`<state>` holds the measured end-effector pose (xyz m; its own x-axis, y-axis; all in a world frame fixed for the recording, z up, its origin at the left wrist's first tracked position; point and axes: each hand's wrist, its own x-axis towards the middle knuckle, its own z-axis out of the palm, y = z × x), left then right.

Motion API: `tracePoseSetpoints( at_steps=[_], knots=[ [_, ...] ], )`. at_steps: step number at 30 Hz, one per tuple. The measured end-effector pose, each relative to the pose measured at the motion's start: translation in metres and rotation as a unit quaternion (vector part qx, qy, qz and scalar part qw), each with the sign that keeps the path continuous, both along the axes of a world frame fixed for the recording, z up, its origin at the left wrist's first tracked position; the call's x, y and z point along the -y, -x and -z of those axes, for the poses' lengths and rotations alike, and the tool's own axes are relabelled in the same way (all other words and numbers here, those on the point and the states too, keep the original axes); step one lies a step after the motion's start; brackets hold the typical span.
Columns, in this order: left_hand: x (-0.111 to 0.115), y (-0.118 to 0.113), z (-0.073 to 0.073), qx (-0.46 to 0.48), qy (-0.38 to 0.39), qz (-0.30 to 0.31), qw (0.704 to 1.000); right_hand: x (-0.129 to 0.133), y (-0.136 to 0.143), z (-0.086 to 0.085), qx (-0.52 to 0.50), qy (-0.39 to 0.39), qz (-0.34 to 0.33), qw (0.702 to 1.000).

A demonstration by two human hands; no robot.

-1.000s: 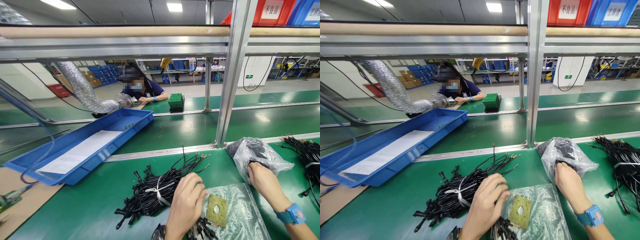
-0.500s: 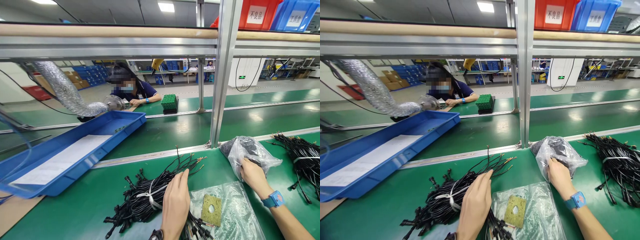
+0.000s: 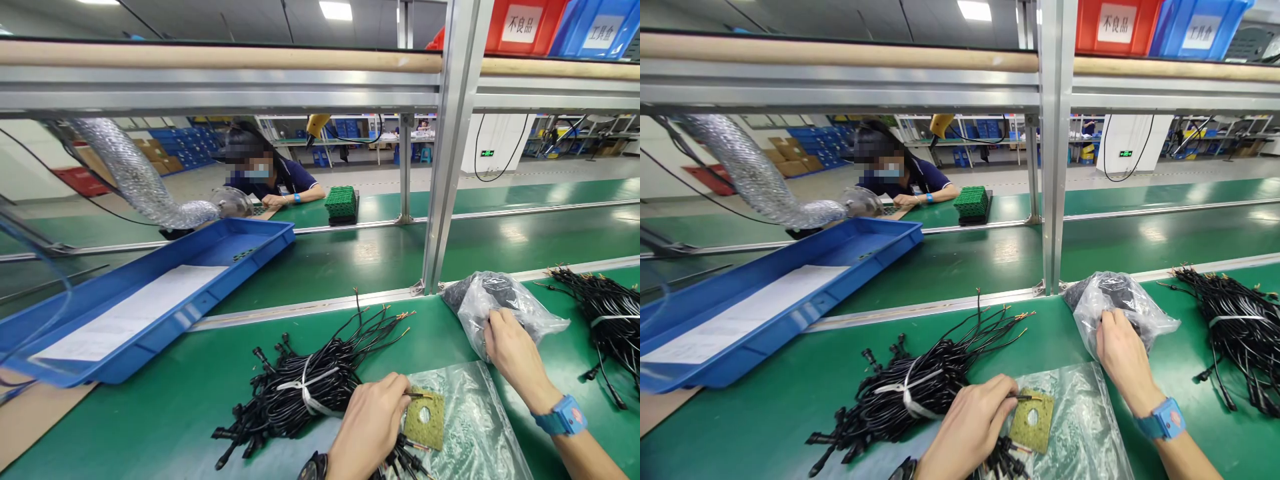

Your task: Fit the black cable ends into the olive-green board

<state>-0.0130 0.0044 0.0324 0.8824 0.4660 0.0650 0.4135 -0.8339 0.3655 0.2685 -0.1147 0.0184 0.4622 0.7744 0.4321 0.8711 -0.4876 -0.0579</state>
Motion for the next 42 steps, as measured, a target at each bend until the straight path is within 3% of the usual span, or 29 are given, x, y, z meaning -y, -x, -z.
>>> tracePoseSetpoints(
  at_steps=[3, 5, 10, 14, 19, 26, 29, 34, 42],
  knots=[
    [0.001, -0.002, 0.000, -0.065, -0.022, -0.006, 0.998, 0.002, 0.016, -0.014, -0.015, -0.138, -0.056, 0.989],
    [0.001, -0.003, 0.000, -0.091, -0.032, -0.010, 0.995, 0.001, 0.028, -0.019, -0.040, -0.183, -0.118, 0.975],
    [0.002, -0.004, 0.004, -0.104, -0.052, -0.018, 0.993, -0.003, 0.061, -0.013, -0.074, -0.154, -0.306, 0.937],
    [0.005, -0.003, 0.006, -0.119, -0.062, -0.014, 0.991, -0.006, 0.083, -0.002, -0.109, -0.101, -0.390, 0.909],
    [0.006, -0.003, 0.008, -0.134, -0.076, -0.018, 0.988, -0.006, 0.091, 0.003, -0.192, -0.044, -0.407, 0.892],
    [0.006, -0.004, 0.011, -0.154, -0.107, -0.015, 0.982, -0.005, 0.094, -0.006, -0.262, -0.019, -0.477, 0.839],
    [0.007, -0.005, 0.008, -0.153, -0.121, -0.011, 0.981, -0.005, 0.095, -0.004, -0.259, -0.018, -0.467, 0.845],
    [0.008, -0.006, 0.000, -0.141, -0.121, -0.003, 0.983, -0.005, 0.090, 0.001, -0.230, -0.035, -0.412, 0.881],
    [0.005, -0.007, -0.003, -0.103, -0.071, 0.031, 0.992, -0.006, 0.086, 0.002, -0.213, -0.045, -0.402, 0.889]
  ],
)
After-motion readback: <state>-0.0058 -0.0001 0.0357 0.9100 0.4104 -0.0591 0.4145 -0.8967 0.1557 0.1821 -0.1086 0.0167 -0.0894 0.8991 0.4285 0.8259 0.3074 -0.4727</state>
